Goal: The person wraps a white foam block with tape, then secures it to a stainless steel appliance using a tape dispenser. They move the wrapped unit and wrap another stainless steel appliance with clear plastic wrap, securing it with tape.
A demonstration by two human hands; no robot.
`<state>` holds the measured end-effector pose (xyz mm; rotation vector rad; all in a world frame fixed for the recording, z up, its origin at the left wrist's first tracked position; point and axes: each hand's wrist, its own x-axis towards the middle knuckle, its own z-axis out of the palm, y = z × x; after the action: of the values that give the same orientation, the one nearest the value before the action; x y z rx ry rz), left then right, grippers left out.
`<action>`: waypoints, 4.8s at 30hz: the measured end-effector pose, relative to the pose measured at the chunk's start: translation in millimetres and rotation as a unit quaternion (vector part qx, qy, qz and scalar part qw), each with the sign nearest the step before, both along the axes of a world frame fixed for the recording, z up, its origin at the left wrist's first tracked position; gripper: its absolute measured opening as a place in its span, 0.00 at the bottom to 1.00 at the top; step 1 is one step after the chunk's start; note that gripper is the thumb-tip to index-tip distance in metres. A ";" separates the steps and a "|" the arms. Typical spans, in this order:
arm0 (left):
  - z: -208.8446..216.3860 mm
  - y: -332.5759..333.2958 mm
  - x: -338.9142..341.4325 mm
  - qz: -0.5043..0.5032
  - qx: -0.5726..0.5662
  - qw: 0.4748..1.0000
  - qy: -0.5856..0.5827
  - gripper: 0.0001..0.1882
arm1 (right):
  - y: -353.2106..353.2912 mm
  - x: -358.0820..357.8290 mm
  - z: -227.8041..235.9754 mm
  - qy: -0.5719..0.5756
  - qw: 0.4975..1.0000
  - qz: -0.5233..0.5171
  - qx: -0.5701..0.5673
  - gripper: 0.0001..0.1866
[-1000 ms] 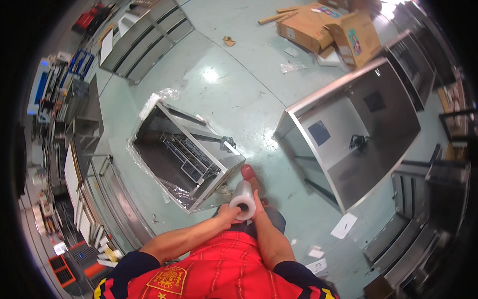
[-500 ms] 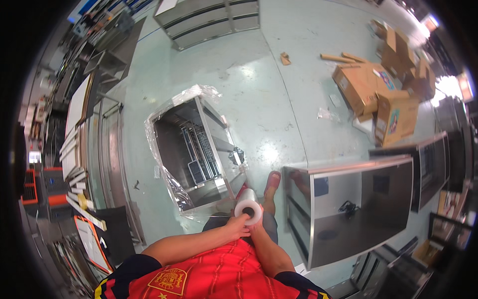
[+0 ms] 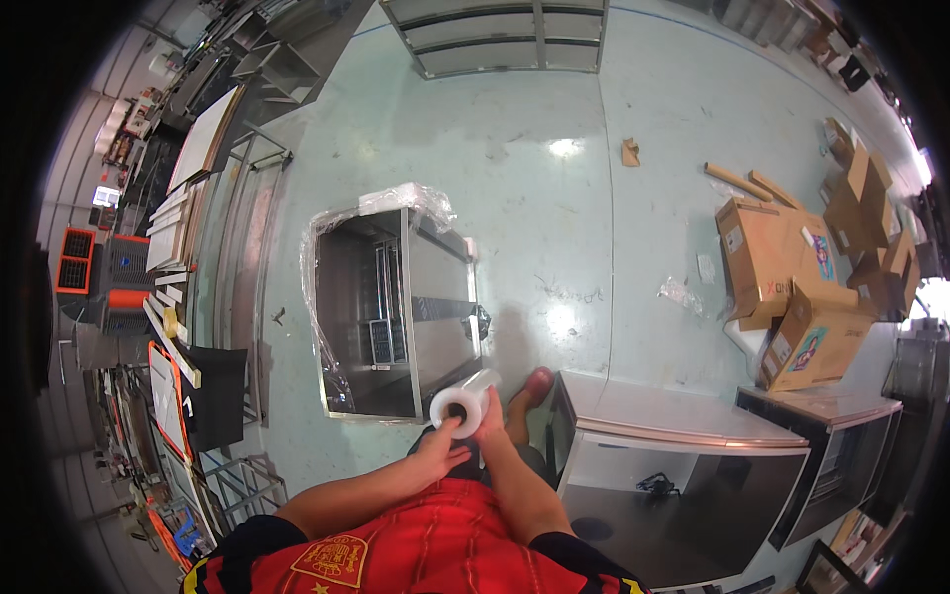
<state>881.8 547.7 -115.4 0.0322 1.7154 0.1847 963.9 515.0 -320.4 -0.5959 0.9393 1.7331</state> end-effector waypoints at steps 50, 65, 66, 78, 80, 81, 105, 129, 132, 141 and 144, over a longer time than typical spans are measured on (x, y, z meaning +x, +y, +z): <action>6.2 255.8 210.2 0.500 0.079 0.860 -0.058 0.28 | 346.0 246.3 5.9 0.144 0.869 0.463 -0.098 0.45; 87.3 376.4 255.1 0.561 0.041 0.815 -0.141 0.27 | 448.5 277.9 65.3 0.002 0.898 0.437 -0.044 0.38; 85.3 388.6 251.7 0.565 0.082 0.799 -0.190 0.28 | 457.0 279.4 69.6 -0.011 0.877 0.479 -0.046 0.38; 73.4 415.1 208.3 0.383 0.056 0.912 -0.134 0.31 | 598.8 230.9 34.4 -0.051 0.711 0.702 0.003 0.43; 79.7 426.8 196.5 0.374 0.068 0.920 -0.099 0.30 | 606.8 219.6 41.3 -0.052 0.710 0.702 -0.006 0.43; 84.7 435.4 193.3 0.363 0.044 0.928 -0.076 0.30 | 606.4 220.1 50.2 -0.062 0.729 0.681 -0.019 0.42; 109.5 600.6 221.9 0.658 0.038 0.750 -0.060 0.24 | 748.6 206.7 86.2 -0.007 0.714 0.700 -0.033 0.38; 84.5 745.6 26.3 0.964 0.113 0.240 -0.026 0.26 | 864.9 -60.3 65.9 0.000 0.452 0.890 -0.057 0.42; 73.2 742.8 4.9 0.938 0.076 0.338 -0.013 0.23 | 897.0 -110.1 46.7 -0.017 0.293 0.952 -0.085 0.42; 79.1 776.1 -50.7 0.974 0.038 0.218 0.043 0.24 | 864.6 -183.6 17.7 0.010 0.323 0.946 0.006 0.38; 64.3 779.1 -91.8 0.990 0.120 0.073 0.012 0.23 | 870.4 -202.8 33.0 -0.029 0.348 0.936 0.037 0.40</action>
<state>790.1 1326.8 -51.1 -2.1565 0.2169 2.3926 761.0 1385.5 -287.4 -2.1327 -0.6470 3.4804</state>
